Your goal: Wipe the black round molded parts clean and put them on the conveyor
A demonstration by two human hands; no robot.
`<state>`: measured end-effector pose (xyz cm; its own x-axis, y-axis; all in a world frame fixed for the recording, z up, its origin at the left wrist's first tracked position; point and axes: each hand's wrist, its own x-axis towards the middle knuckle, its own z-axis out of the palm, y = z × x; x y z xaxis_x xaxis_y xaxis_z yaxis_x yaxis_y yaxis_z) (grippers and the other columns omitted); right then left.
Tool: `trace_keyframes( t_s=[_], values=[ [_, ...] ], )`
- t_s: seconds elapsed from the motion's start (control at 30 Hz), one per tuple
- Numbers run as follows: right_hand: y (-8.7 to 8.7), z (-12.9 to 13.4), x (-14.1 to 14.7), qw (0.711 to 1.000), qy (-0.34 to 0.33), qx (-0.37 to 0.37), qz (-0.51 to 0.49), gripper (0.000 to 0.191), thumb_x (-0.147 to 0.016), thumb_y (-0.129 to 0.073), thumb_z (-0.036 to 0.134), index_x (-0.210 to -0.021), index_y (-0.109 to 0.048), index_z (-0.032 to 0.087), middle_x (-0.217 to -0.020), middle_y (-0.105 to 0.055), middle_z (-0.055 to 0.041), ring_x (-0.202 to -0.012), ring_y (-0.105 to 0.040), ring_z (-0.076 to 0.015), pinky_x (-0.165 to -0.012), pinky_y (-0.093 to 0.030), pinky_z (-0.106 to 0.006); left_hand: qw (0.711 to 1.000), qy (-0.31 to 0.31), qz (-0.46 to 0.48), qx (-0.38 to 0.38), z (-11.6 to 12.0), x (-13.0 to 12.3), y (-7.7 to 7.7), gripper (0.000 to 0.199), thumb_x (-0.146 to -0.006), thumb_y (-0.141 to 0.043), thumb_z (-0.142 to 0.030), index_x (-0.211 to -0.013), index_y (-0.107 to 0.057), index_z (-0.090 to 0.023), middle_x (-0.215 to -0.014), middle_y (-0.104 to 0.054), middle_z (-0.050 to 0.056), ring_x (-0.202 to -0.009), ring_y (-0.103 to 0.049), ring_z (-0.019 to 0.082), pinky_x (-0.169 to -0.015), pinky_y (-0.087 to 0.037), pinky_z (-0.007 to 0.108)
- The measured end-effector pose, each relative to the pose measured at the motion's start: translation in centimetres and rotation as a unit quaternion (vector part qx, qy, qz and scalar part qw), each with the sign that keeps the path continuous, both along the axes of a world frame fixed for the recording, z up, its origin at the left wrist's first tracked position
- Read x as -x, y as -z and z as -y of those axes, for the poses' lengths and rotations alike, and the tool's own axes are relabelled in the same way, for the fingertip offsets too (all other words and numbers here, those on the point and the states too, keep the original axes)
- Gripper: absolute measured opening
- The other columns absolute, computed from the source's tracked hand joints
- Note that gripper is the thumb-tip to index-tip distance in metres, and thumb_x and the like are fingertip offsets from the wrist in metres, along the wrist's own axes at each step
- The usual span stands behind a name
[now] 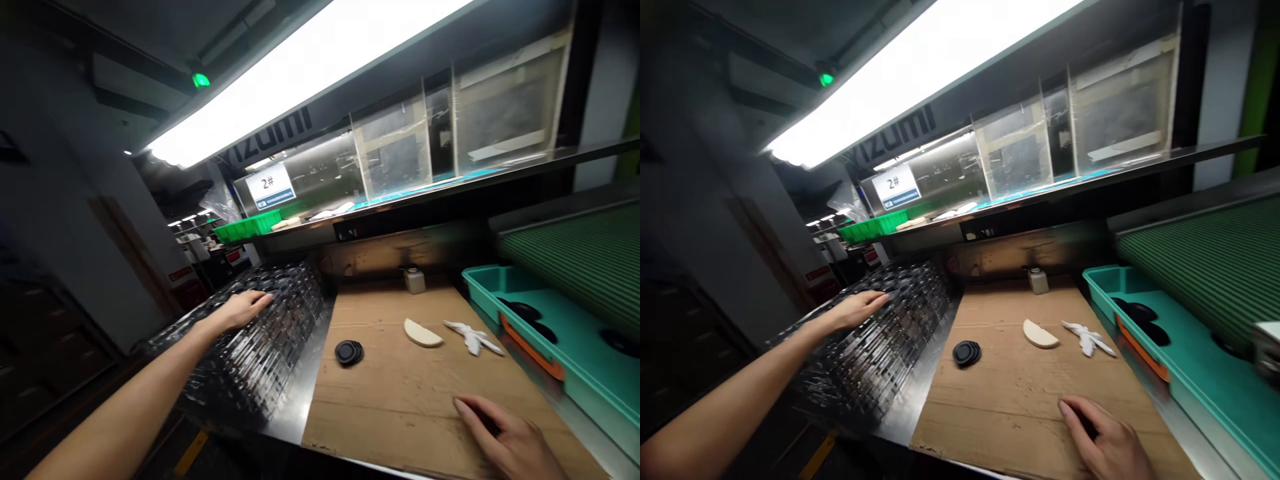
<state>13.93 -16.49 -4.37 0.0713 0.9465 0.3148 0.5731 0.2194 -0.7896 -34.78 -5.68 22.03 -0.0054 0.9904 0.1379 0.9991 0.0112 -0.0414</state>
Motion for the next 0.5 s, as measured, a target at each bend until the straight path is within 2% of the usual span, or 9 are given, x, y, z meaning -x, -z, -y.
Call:
trace_keyframes(
  t_s=[0.1,0.13,0.2,0.23,0.3,0.37,0.43,0.5],
  values=[
    [-1.9,0.4,0.4,0.999,-0.05,0.001,0.006,0.032,-0.087,-0.048,0.048,-0.096,-0.07,0.026,-0.097,-0.072,-0.0041,-0.091,-0.066,-0.0207,-0.079,-0.052,-0.026,0.995,0.028,-0.055,-0.079,0.1,-1.1,-0.4,0.074,-0.077,-0.04,-0.071,-0.125,-0.059,-0.018,-0.136,-0.053,0.013,-0.125,-0.046,0.034,-0.106,-0.03,0.042],
    [-2.6,0.2,0.5,0.998,-0.067,0.007,0.014,0.032,-0.089,-0.045,0.045,-0.095,-0.07,0.026,-0.094,-0.071,-0.0038,-0.088,-0.066,-0.0196,-0.078,-0.051,-0.026,0.993,0.054,-0.056,-0.094,0.1,-2.1,-0.4,0.072,-0.077,-0.043,-0.069,-0.125,-0.059,-0.019,-0.134,-0.055,0.012,-0.123,-0.048,0.033,-0.106,-0.031,0.041],
    [-4.4,-1.1,0.8,0.997,-0.059,0.005,0.044,0.033,-0.092,-0.04,0.04,-0.09,-0.069,0.024,-0.087,-0.07,-0.0033,-0.082,-0.064,-0.0184,-0.076,-0.048,-0.027,0.988,0.111,-0.04,-0.097,0.1,-4.8,0.0,0.064,-0.077,-0.047,-0.066,-0.123,-0.06,-0.022,-0.128,-0.06,0.01,-0.118,-0.052,0.031,-0.103,-0.034,0.039],
    [-5.3,-2.1,0.9,0.997,-0.044,0.002,0.067,0.032,-0.092,-0.039,0.038,-0.087,-0.068,0.024,-0.085,-0.068,-0.0035,-0.079,-0.063,-0.018,-0.074,-0.047,-0.027,0.987,0.134,-0.03,-0.089,0.0,-6.7,0.5,0.061,-0.077,-0.048,-0.065,-0.121,-0.061,-0.024,-0.125,-0.062,0.008,-0.116,-0.054,0.03,-0.101,-0.036,0.038],
    [-6.9,-5.1,1.6,0.992,0.017,-0.015,0.127,0.03,-0.091,-0.039,0.033,-0.089,-0.067,0.022,-0.088,-0.066,-0.0055,-0.088,-0.06,-0.0196,-0.079,-0.044,-0.029,0.984,0.172,-0.01,-0.054,-0.4,-11.0,1.7,0.055,-0.078,-0.049,-0.064,-0.118,-0.062,-0.029,-0.121,-0.065,0.005,-0.113,-0.057,0.029,-0.097,-0.04,0.036],
    [-7.9,-8.5,2.6,0.979,0.034,-0.018,0.202,0.025,-0.089,-0.045,0.034,-0.097,-0.066,0.023,-0.096,-0.064,-0.0078,-0.097,-0.056,-0.022,-0.085,-0.041,-0.032,0.979,0.204,0.009,-0.014,-1.3,-15.8,3.4,0.052,-0.079,-0.047,-0.064,-0.116,-0.064,-0.03,-0.119,-0.066,0.004,-0.11,-0.059,0.028,-0.094,-0.043,0.035],
    [-8.0,-11.7,3.6,0.961,0.012,0.003,0.277,0.028,-0.081,-0.057,0.04,-0.101,-0.064,0.022,-0.104,-0.061,-0.01,-0.1,-0.053,-0.0255,-0.085,-0.04,-0.037,0.974,0.226,0.03,0.008,-2.6,-20.4,5.0,0.051,-0.081,-0.045,-0.063,-0.114,-0.065,-0.029,-0.117,-0.067,0.005,-0.108,-0.06,0.028,-0.091,-0.045,0.034],
    [-7.2,-14.0,4.3,0.952,-0.009,0.012,0.306,0.026,-0.081,-0.057,0.038,-0.099,-0.064,0.02,-0.104,-0.061,-0.0113,-0.1,-0.052,-0.0262,-0.084,-0.041,-0.039,0.967,0.249,0.057,0.017,-4.1,-24.4,6.3,0.05,-0.081,-0.046,-0.061,-0.111,-0.067,-0.027,-0.113,-0.069,0.007,-0.105,-0.062,0.029,-0.086,-0.047,0.034]
  ],
)
